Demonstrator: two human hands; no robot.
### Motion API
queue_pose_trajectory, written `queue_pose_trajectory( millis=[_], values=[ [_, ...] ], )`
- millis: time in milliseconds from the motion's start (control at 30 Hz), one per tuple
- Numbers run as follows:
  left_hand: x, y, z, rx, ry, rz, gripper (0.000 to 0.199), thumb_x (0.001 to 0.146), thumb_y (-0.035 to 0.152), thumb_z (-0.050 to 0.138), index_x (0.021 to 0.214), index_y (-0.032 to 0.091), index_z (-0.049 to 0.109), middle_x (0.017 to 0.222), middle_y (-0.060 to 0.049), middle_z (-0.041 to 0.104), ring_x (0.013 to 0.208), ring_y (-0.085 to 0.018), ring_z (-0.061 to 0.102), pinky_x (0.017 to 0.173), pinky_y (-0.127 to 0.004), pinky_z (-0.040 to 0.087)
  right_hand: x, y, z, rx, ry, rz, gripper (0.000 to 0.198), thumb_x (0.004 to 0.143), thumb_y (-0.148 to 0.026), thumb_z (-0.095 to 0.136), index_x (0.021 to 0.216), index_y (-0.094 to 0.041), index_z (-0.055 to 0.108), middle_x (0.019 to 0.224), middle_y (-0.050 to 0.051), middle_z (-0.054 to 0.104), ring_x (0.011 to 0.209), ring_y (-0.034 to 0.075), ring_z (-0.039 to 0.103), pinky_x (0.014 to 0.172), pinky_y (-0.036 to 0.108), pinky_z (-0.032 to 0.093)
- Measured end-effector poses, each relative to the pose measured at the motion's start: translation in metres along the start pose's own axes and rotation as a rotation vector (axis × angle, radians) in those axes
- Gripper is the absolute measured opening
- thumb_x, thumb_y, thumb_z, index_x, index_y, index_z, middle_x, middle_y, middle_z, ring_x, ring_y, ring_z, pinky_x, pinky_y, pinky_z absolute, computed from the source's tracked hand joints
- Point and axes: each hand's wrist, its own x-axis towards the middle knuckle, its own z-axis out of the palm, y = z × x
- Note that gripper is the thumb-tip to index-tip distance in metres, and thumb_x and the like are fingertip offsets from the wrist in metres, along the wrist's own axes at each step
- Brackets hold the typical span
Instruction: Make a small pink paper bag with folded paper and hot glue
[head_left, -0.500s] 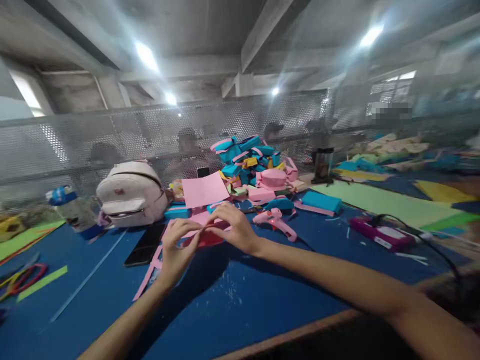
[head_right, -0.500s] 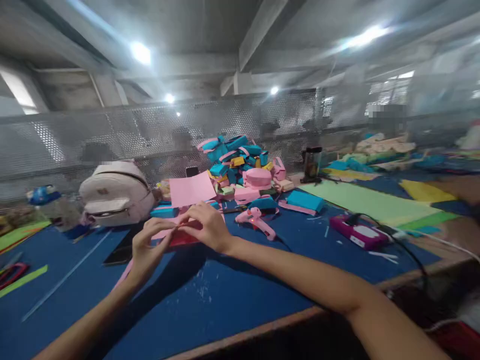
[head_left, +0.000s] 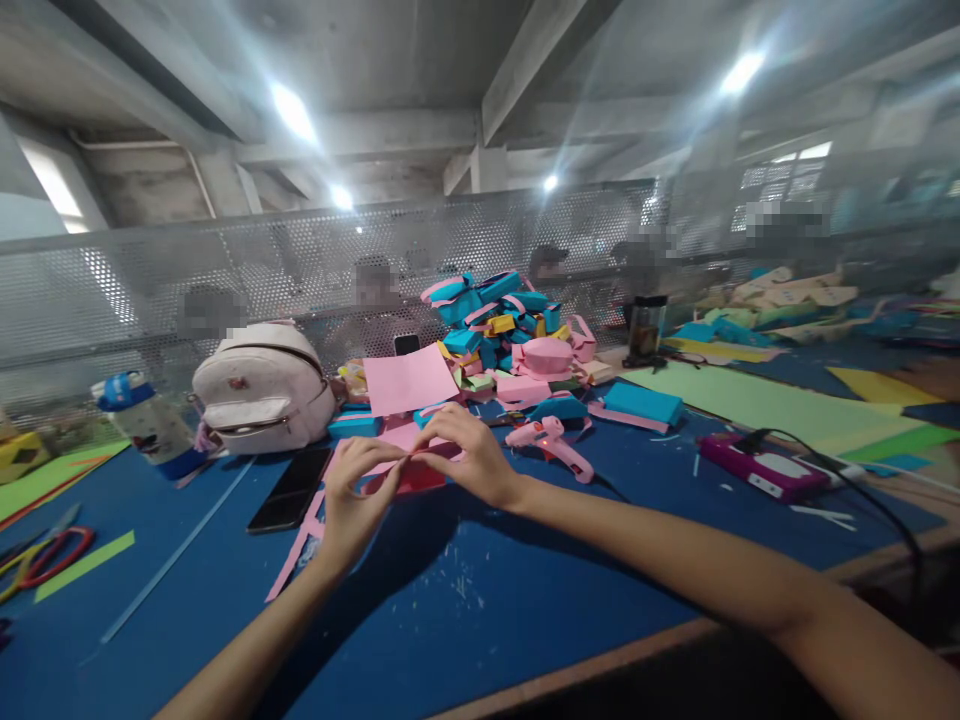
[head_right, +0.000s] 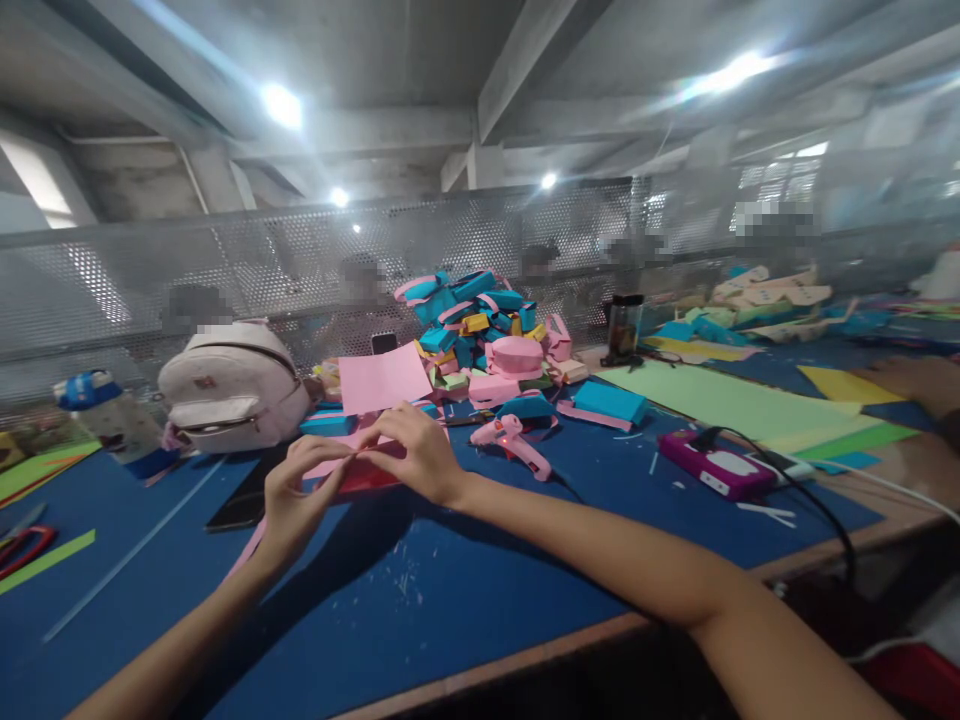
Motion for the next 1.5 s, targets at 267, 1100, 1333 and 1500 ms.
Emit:
queue_pose_trajectory(
  millis=[267, 1100, 1333, 1500],
  values=[
    [-0.0002, -0.0009, 0.0010, -0.001, 0.005, -0.007, 0.010, 0.084, 0.016, 0.066, 0.087, 0.025, 0.069, 0.081, 0.001, 0.069, 0.079, -0.017, 0.062, 0.078, -0.034, 0.044, -0.0003, 0.0000, -0.0002, 0.008, 0.008, 0.002, 0.006, 0.090, -0.027, 0.065, 0.089, -0.021, 0.065, 0.086, 0.002, 0.067, 0.091, 0.020, 0.058, 0.087, 0.037, 0.045],
    [-0.0009, -0.0023, -0.0003, 0.003, 0.025, -0.031, 0.006, 0.085, 0.020, 0.065, 0.085, 0.024, 0.070, 0.082, -0.001, 0.069, 0.080, -0.018, 0.063, 0.078, -0.035, 0.045, 0.0014, -0.0016, -0.0014, 0.001, 0.012, -0.008, 0.006, 0.092, -0.026, 0.060, 0.089, -0.022, 0.064, 0.086, 0.003, 0.068, 0.093, 0.021, 0.060, 0.087, 0.038, 0.046],
    [-0.0007, -0.0021, -0.0005, 0.000, 0.038, -0.037, 0.007, 0.085, 0.019, 0.064, 0.085, 0.024, 0.069, 0.082, -0.001, 0.069, 0.080, -0.019, 0.064, 0.078, -0.035, 0.045, 0.0013, -0.0010, -0.0016, -0.011, 0.011, -0.010, 0.006, 0.091, -0.021, 0.058, 0.091, -0.023, 0.064, 0.089, 0.003, 0.068, 0.094, 0.022, 0.059, 0.087, 0.039, 0.046],
    [-0.0003, -0.0009, -0.0004, 0.009, 0.029, -0.025, 0.008, 0.084, 0.018, 0.065, 0.086, 0.024, 0.070, 0.082, 0.000, 0.070, 0.080, -0.018, 0.063, 0.079, -0.035, 0.044, 0.0017, -0.0020, -0.0012, -0.015, 0.008, -0.016, 0.004, 0.090, -0.025, 0.063, 0.090, -0.022, 0.064, 0.087, 0.003, 0.068, 0.088, 0.021, 0.058, 0.083, 0.037, 0.046]
  ],
)
